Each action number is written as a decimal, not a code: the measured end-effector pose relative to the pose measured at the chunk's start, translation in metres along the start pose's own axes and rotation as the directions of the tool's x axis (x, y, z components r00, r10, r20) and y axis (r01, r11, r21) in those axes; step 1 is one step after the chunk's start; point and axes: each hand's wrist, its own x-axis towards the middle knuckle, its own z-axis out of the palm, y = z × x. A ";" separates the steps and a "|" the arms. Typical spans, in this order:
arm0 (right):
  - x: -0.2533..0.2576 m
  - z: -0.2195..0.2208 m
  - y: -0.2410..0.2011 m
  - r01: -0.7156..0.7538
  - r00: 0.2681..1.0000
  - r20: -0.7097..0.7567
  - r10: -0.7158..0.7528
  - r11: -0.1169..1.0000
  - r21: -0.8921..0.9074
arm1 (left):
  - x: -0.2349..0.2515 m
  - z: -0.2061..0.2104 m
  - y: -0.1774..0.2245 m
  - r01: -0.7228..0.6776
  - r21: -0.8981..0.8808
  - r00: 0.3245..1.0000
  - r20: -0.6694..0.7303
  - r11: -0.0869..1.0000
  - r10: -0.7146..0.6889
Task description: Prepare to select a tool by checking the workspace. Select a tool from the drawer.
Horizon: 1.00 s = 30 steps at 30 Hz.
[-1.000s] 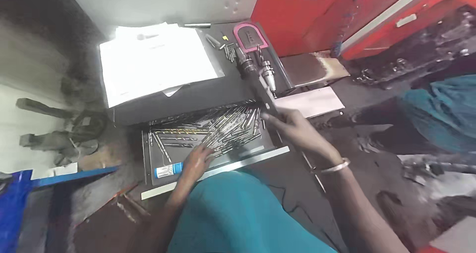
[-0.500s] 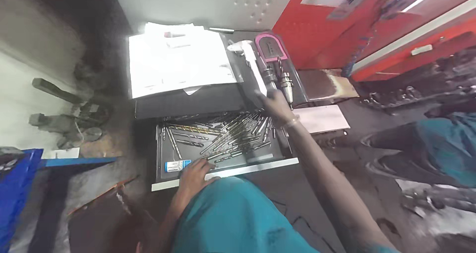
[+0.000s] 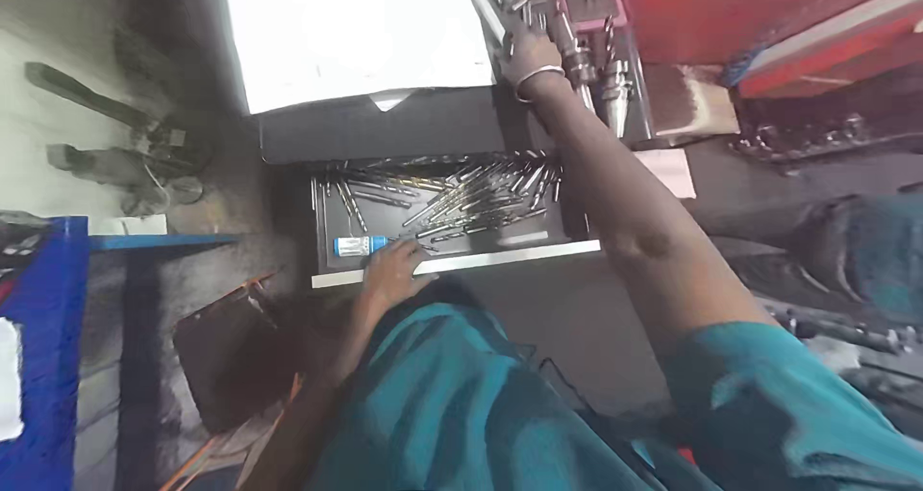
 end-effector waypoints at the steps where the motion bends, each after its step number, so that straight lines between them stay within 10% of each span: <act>1: -0.007 0.001 0.002 0.004 1.000 -0.025 -0.004 1.000 -0.001 | 0.000 0.000 0.000 -0.005 -0.010 1.000 0.024 1.000 0.005; 8: -0.166 0.012 0.041 0.345 0.935 -0.170 -0.312 0.912 0.221 | -0.013 0.004 0.001 -0.012 -0.058 0.996 0.092 0.998 0.017; 13: -0.300 0.094 0.093 0.198 0.902 0.301 -0.310 0.915 0.351 | -0.027 0.010 0.007 -0.011 -0.120 0.997 0.077 0.993 0.020; 16: -0.346 0.122 0.110 0.131 0.904 0.347 -0.250 0.934 0.332 | -0.032 0.008 0.011 0.042 -0.186 0.993 0.116 0.982 -0.020; 30: -0.338 0.139 0.089 0.232 0.788 0.477 -0.388 0.906 0.354 | -0.004 0.034 0.042 0.230 0.026 0.960 0.155 0.973 -0.232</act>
